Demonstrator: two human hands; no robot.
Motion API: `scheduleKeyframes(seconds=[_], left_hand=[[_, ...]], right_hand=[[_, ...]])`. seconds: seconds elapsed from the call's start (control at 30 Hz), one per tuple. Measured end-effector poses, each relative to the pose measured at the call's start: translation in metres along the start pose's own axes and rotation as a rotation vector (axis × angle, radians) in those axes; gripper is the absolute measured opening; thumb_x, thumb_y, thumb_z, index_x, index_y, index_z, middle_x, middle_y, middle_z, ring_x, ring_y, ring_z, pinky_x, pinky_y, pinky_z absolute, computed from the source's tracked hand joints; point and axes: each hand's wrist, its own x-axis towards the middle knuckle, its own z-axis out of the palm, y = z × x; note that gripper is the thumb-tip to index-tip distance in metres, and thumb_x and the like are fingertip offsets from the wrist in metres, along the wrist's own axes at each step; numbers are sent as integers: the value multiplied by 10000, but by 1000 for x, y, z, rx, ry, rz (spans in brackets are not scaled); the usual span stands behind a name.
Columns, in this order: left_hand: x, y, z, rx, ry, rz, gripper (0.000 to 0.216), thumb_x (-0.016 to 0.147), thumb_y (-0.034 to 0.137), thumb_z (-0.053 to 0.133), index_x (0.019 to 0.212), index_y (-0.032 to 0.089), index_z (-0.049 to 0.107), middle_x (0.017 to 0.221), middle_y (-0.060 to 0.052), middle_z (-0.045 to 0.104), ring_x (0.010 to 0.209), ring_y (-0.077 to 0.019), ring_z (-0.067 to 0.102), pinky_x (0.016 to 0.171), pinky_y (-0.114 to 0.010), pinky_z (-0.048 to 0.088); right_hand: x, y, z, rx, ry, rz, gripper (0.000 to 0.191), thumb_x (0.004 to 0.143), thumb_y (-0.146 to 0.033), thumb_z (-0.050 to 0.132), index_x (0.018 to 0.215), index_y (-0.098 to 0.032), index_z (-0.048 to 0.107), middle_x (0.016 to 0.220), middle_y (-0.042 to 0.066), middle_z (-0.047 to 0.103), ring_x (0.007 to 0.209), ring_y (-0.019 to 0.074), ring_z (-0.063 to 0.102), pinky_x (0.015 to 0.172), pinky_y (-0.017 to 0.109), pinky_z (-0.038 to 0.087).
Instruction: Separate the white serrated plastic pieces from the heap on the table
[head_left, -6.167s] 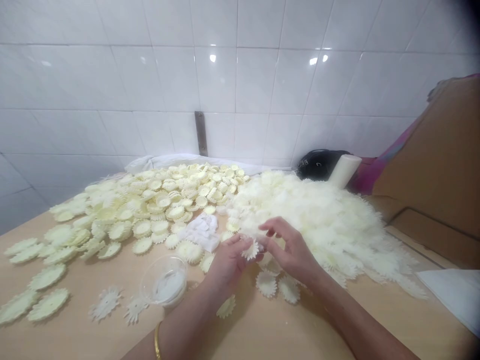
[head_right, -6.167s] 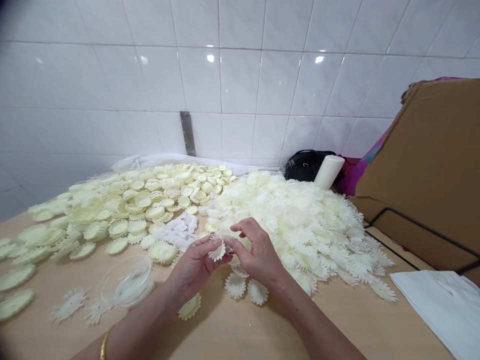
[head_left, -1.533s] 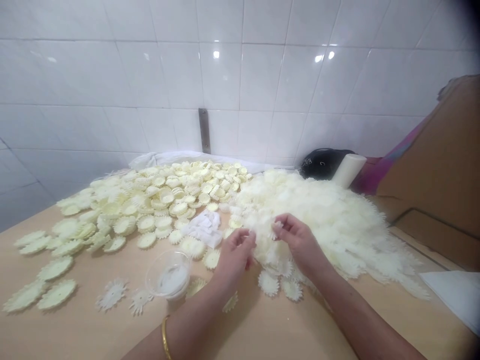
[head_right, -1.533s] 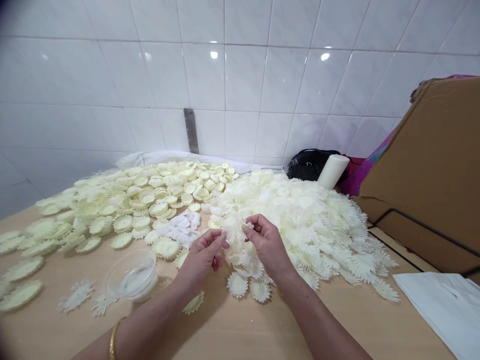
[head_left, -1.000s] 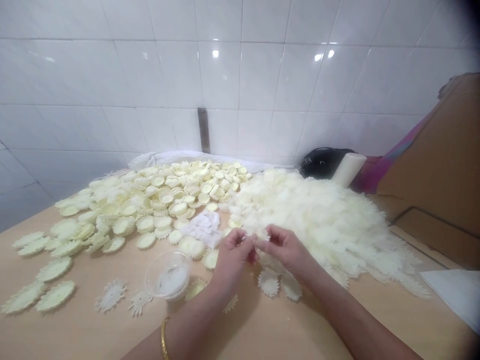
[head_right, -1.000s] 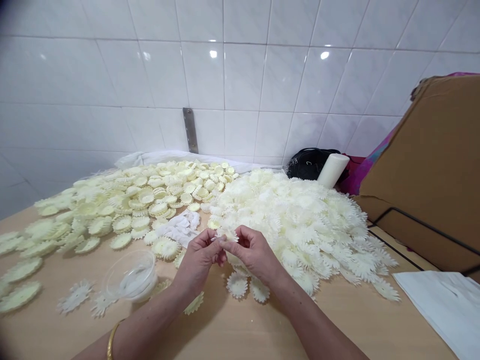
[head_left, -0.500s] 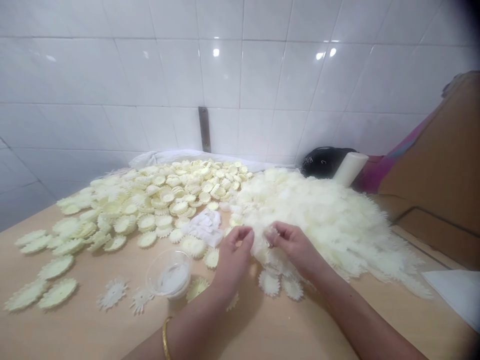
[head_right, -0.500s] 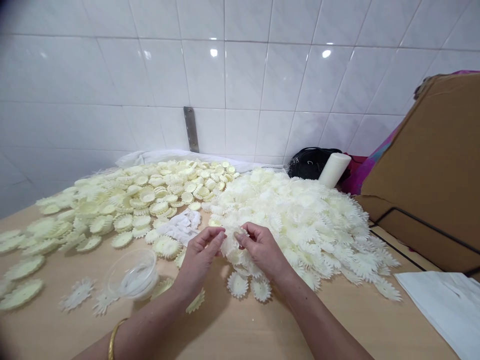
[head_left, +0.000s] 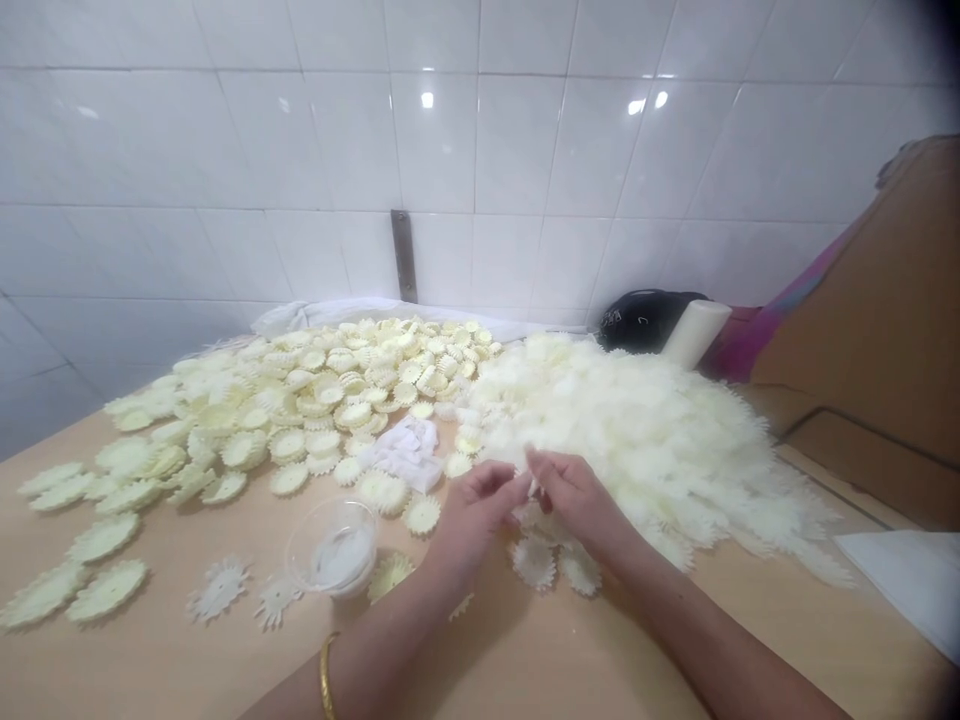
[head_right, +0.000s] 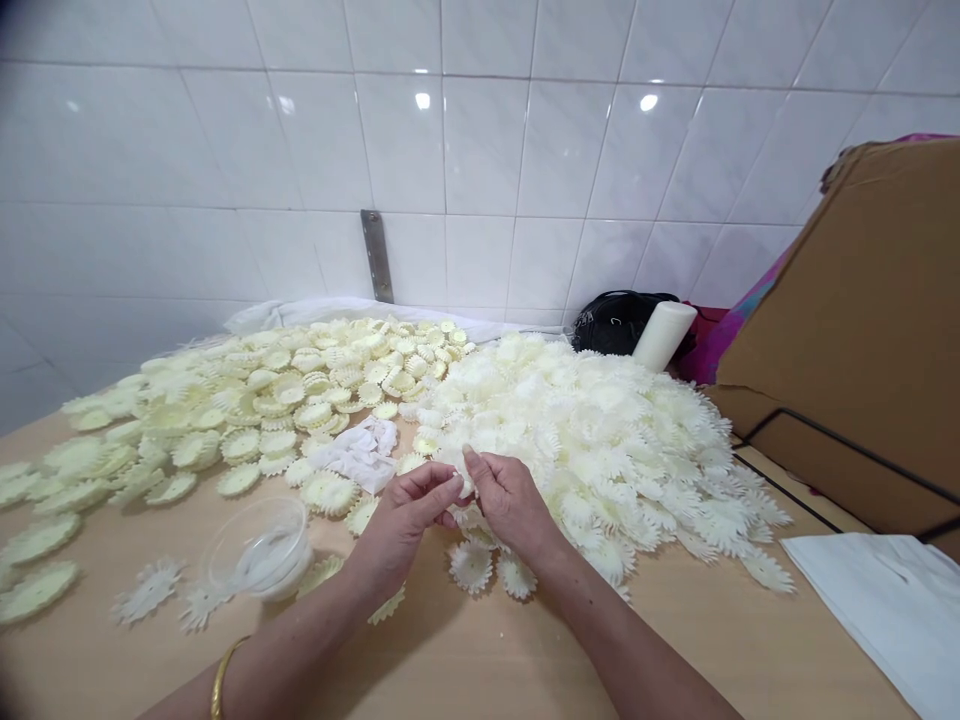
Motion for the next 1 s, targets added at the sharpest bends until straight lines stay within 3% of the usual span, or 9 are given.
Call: scheduleKeyframes(seconds=[0.2,0.4,0.5,0.6,0.8,1.0], left_hand=[[2,-6,-2,13,88,6,128,671,246,603,631,148,531,603,14,515,522,-71,457,523,-191,382],[6,-7,-6,-21,200,-1,123,676,250,579,645,161,500,593,23,503,535,-91,494,531,-213,395],[5,-4,-6,-13,202,5,151,654,245,606,618,158,489,565,34,488,507,-75,464,519,-202,385],[4,-4,-5,-16,186,16,184,638,251,628,596,156,476,534,45,470,485,-63,443,504,-191,373],[9,-8,-7,-55,218,-7,191,608,244,646,594,156,477,505,35,502,456,-76,465,489,-211,381],[11,-1,-5,-243,259,-168,258,534,162,682,747,156,537,599,24,545,460,-77,499,499,-228,411]], right_hand=[[0,3,2,53,-34,105,480,802,-546,349,506,-170,390,455,-25,393,444,99,409,452,225,326],[-1,-5,-6,-44,139,-123,316,779,-475,463,669,-180,481,615,-9,490,599,121,478,573,241,397],[-3,-8,-5,-123,133,-228,235,703,-409,586,743,-187,520,714,10,532,676,142,497,632,263,414],[-4,-7,-2,-162,98,-269,168,739,-349,547,714,-183,550,725,25,548,691,150,505,647,273,412],[1,-2,-11,-71,243,-98,268,767,-372,496,593,-168,485,560,-15,466,544,113,431,524,236,357],[4,-7,-18,25,302,-40,327,735,-414,537,545,-177,415,505,-41,400,503,91,374,519,222,327]])
